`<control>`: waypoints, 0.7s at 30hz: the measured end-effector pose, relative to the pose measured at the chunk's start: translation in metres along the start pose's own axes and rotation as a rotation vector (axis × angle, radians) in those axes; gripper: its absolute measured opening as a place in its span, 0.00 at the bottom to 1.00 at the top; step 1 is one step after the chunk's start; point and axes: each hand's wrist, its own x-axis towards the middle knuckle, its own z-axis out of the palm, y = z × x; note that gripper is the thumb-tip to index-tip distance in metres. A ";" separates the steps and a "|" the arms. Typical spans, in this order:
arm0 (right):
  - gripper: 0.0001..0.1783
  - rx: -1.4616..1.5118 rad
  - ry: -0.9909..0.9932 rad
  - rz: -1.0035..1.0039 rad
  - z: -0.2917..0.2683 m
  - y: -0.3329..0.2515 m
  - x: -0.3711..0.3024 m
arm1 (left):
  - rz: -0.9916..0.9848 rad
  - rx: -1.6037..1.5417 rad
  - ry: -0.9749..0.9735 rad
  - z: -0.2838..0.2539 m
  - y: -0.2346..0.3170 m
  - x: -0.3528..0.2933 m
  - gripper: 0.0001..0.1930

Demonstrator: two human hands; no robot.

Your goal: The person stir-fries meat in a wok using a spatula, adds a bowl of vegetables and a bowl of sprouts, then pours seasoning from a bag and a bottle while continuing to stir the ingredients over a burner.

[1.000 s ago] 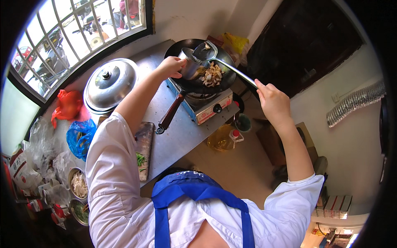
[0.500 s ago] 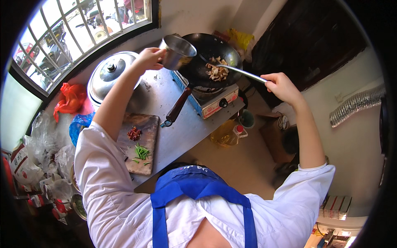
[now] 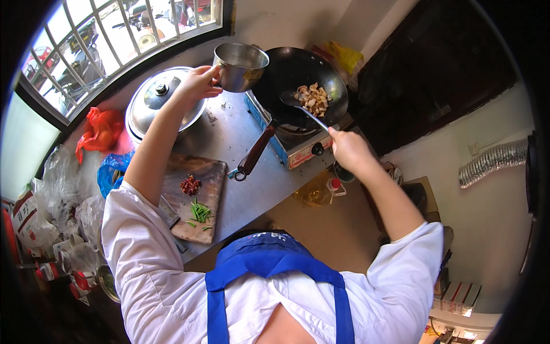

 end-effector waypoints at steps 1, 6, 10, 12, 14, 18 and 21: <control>0.19 0.039 0.064 0.030 0.016 0.002 0.000 | 0.007 -0.019 -0.015 0.002 -0.001 0.002 0.21; 0.19 0.100 0.299 0.077 0.067 0.034 0.028 | 0.041 -0.053 -0.001 0.012 -0.008 0.003 0.20; 0.20 0.127 0.366 0.081 0.069 0.046 0.040 | 0.018 -0.042 -0.004 0.020 -0.007 0.001 0.21; 0.20 0.124 0.386 0.087 0.056 0.052 0.039 | -0.002 0.006 -0.016 0.026 -0.005 0.002 0.21; 0.19 0.121 0.415 0.072 0.030 0.056 0.036 | -0.026 0.039 -0.032 0.027 -0.005 0.007 0.21; 0.20 0.107 0.404 0.033 -0.027 0.062 0.014 | -0.060 0.122 -0.060 0.054 0.001 0.018 0.20; 0.20 0.062 0.395 -0.028 -0.066 0.059 -0.003 | -0.106 0.160 -0.121 0.070 -0.003 0.042 0.22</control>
